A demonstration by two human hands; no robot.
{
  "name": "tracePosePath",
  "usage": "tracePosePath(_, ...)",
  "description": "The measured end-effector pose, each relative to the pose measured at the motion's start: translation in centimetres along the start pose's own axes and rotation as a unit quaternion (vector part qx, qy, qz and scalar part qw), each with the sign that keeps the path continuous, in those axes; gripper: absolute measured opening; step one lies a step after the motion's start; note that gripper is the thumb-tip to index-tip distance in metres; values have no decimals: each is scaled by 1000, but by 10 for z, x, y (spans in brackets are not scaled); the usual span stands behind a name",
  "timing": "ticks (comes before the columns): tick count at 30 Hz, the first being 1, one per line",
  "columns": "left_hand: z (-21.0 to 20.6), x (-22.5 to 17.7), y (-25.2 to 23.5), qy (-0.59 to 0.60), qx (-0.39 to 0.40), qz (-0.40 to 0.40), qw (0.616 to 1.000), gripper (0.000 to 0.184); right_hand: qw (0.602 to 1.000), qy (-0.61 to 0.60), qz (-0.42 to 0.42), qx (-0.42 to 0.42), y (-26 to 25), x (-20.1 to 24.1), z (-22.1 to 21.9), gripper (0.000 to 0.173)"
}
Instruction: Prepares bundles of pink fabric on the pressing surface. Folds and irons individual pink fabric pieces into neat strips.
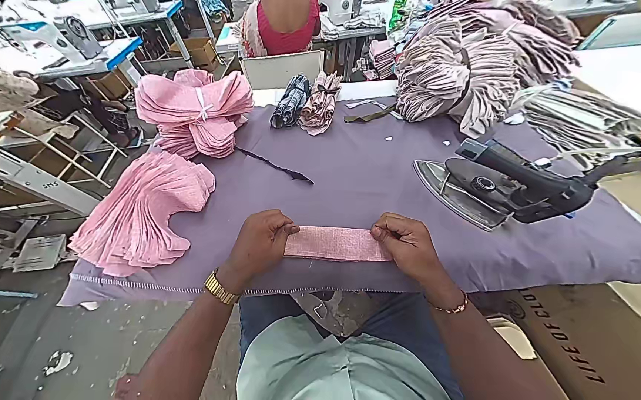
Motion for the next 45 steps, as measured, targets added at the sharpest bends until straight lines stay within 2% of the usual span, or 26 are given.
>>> tracePosePath(5,1,0,-4,-10,28,33,999,35,999,9,-38,18,-3,-2,-1,28)
tracePosePath(8,6,2,-12,-30,78,79,993,39,997,23,-62,42,-9,3,0,29)
tracePosePath(11,-4,21,-22,-99,170,158,968,48,972,204,-90,77,-14,-6,-9,34)
tracePosePath(13,-12,30,-26,-158,193,192,949,53,946,307,-80,68,-17,-8,-15,34)
tracePosePath(17,-6,26,-19,-255,73,124,956,51,925,375,-58,27,-8,-2,-15,32)
tracePosePath(20,-3,14,-11,-240,-20,35,970,38,915,402,0,-42,-3,7,-10,33)
tracePosePath(22,-6,4,-2,-227,-49,-9,973,31,920,385,41,-62,1,11,-10,29)
tracePosePath(25,-5,-1,9,-194,-34,-29,980,31,933,347,88,-44,4,14,-15,21)
tracePosePath(28,0,-1,23,-135,-13,-52,989,32,939,325,110,-5,5,16,-16,25)
tracePosePath(31,8,10,37,-43,14,-50,998,36,956,271,103,31,10,22,-2,27)
tracePosePath(35,14,23,44,30,29,-64,997,26,978,174,77,88,24,16,16,25)
tracePosePath(39,15,22,44,31,4,-75,997,28,977,165,132,42,36,15,20,21)
tracePosePath(45,14,19,40,27,-13,-60,998,28,954,246,171,0,40,22,8,21)
Point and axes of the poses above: each hand's wrist, its own y-axis away from the middle knuckle, its own z-axis out of the back of the hand, x = y × z, the point moved 8 cm from there along -y, towards the middle knuckle, and after that the axes turned 1 degree about z, right-handed, at the moved point
